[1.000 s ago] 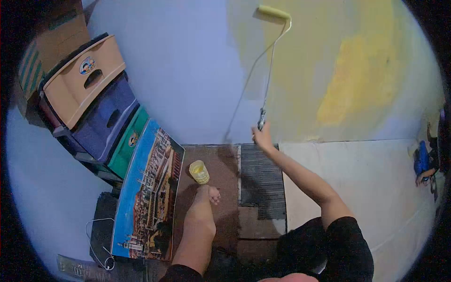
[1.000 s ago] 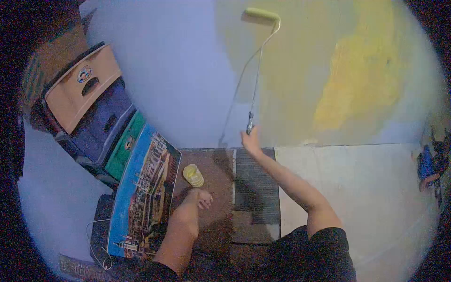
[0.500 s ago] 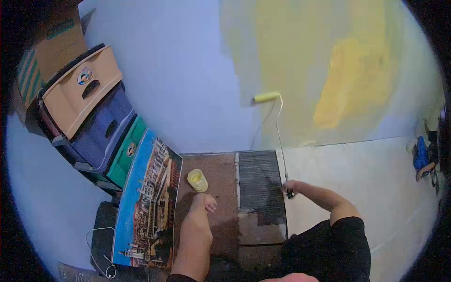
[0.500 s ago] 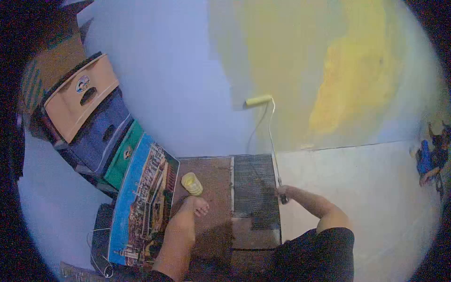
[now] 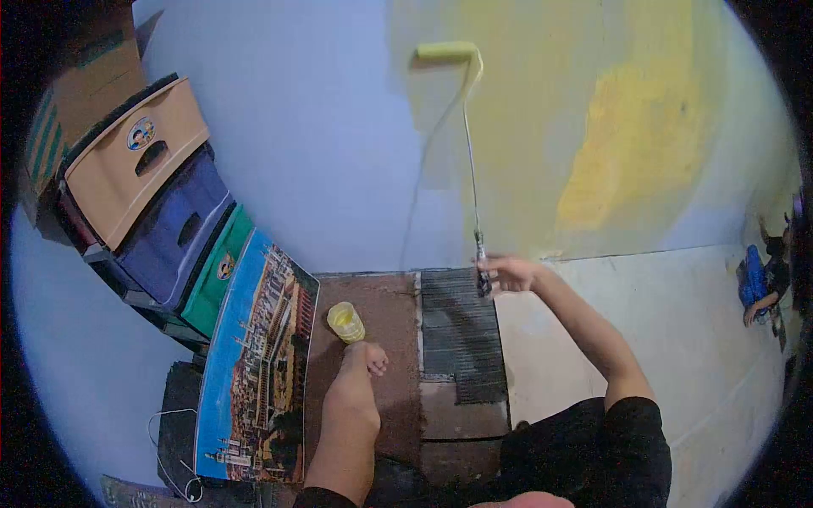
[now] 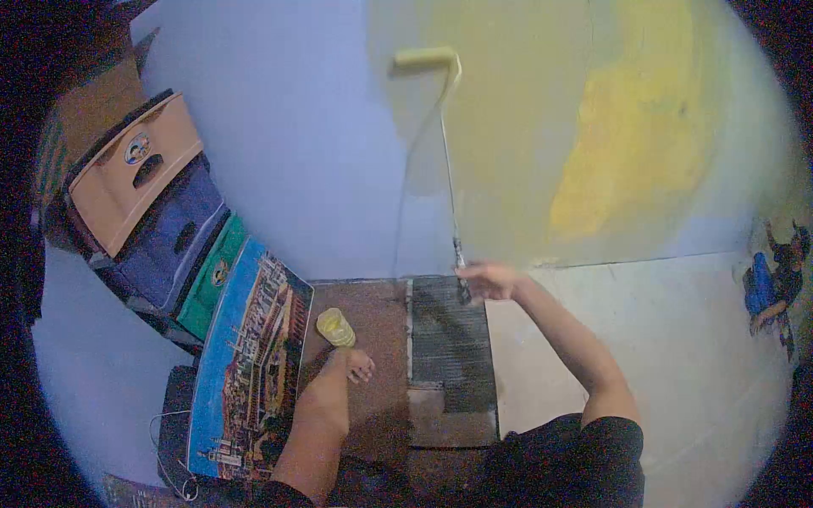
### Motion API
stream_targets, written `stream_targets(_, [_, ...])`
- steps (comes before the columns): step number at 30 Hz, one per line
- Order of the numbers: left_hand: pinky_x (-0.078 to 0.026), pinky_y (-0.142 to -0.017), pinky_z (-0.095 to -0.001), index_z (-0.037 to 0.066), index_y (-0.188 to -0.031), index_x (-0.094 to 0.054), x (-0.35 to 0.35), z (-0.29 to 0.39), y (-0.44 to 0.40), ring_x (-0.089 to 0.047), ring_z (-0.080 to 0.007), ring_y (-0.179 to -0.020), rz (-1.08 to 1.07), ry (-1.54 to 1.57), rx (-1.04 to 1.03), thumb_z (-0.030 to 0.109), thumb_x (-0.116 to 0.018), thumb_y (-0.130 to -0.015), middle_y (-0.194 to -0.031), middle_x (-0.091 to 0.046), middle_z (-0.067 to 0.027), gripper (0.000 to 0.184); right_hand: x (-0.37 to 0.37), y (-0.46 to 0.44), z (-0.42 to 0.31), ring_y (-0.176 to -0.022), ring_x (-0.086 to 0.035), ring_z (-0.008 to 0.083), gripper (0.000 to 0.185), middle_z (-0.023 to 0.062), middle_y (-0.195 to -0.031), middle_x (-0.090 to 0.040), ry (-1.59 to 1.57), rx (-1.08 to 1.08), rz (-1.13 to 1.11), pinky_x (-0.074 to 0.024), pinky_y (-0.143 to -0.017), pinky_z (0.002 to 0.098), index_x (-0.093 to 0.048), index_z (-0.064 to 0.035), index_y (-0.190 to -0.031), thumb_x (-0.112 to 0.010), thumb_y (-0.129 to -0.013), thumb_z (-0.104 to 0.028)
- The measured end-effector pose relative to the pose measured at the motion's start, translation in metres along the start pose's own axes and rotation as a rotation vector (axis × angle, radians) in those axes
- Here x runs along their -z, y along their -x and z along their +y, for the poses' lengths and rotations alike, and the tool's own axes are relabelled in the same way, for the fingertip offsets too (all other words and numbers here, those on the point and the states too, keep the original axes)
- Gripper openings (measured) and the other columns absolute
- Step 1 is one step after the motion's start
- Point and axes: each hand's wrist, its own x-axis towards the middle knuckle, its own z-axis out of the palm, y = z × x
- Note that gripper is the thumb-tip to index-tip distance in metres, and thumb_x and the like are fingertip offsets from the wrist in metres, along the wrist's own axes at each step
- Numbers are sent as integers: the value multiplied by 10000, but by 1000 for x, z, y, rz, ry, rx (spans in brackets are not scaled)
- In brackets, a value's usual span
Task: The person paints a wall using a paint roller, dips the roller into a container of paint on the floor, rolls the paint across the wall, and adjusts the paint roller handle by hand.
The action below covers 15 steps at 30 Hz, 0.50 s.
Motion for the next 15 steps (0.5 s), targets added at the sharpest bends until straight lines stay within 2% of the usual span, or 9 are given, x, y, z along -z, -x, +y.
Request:
stream_targets(1, [-472, -878, -454, 83, -1261, -445, -1, 2, 3, -548, -262, -1080, 0, 1, -2, 222, -492, -892, -1239, -533, -102, 397, -12, 7, -24, -878, -593, 190, 335, 30, -981, -601, 1, 87, -46, -512, -715, 385, -553, -97, -1103, -638, -858, -309])
stream_targets(3, [-472, -877, -455, 84, -1258, -445, -5, 6, 6, -550, -263, -1077, 2, -10, -5, 218, -497, -889, -1235, -535, -100, 395, -29, 10, -57, -885, -592, 193, 336, 49, -972, -610, 59, 201, -49, -520, -751, 393, -551, -78, -1093, -620, -869, -318])
stream_targets(4, [-472, -877, -456, 85, -1256, -446, -5, 6, 8, -551, -263, -1076, 3, -8, -4, 216, -499, -887, -1233, -536, -99, 395, -36, 8, -66, -913, -606, 212, 349, 84, -1000, -607, 36, 259, -21, -522, -778, 408, -538, -50, -1094, -599, -883, -321])
stream_targets(7, [-472, -876, -458, 86, -1251, -447, -6, 9, 10, -554, -265, -1071, 4, -16, -7, 210, -506, -883, -1226, -539, -96, 393, -83, 33, -96, -810, -646, 255, 322, 121, -864, -625, 48, 337, 3, -545, -717, 424, -509, -31, -996, -457, -951, -345])
stream_targets(9, [-472, -875, -459, 87, -1248, -448, -5, 9, 13, -556, -266, -1068, 7, -14, -6, 206, -511, -880, -1222, -541, -95, 392, -93, 31, -98, -772, -650, 276, 356, 136, -821, -628, 41, 349, -6, -547, -694, 441, -496, -29, -946, -401, -966, -372])
stream_targets(11, [-472, -874, -460, 88, -1244, -448, -5, 11, 16, -557, -267, -1065, 10, -18, -7, 202, -516, -877, -1218, -543, -93, 391, -101, 20, -87, -731, -649, 287, 380, 150, -790, -629, 36, 322, 79, -549, -668, 451, -482, -28, -917, -364, -971, -385])
stream_targets(15, [-472, -873, -462, 89, -1238, -450, -5, 13, 17, -561, -269, -1059, 10, -23, -17, 194, -525, -871, -1209, -547, -89, 389, -84, -24, -25, -693, -645, 295, 403, 151, -740, -624, 2, 230, 78, -542, -605, 435, -487, -25, -884, -340, -958, -393])
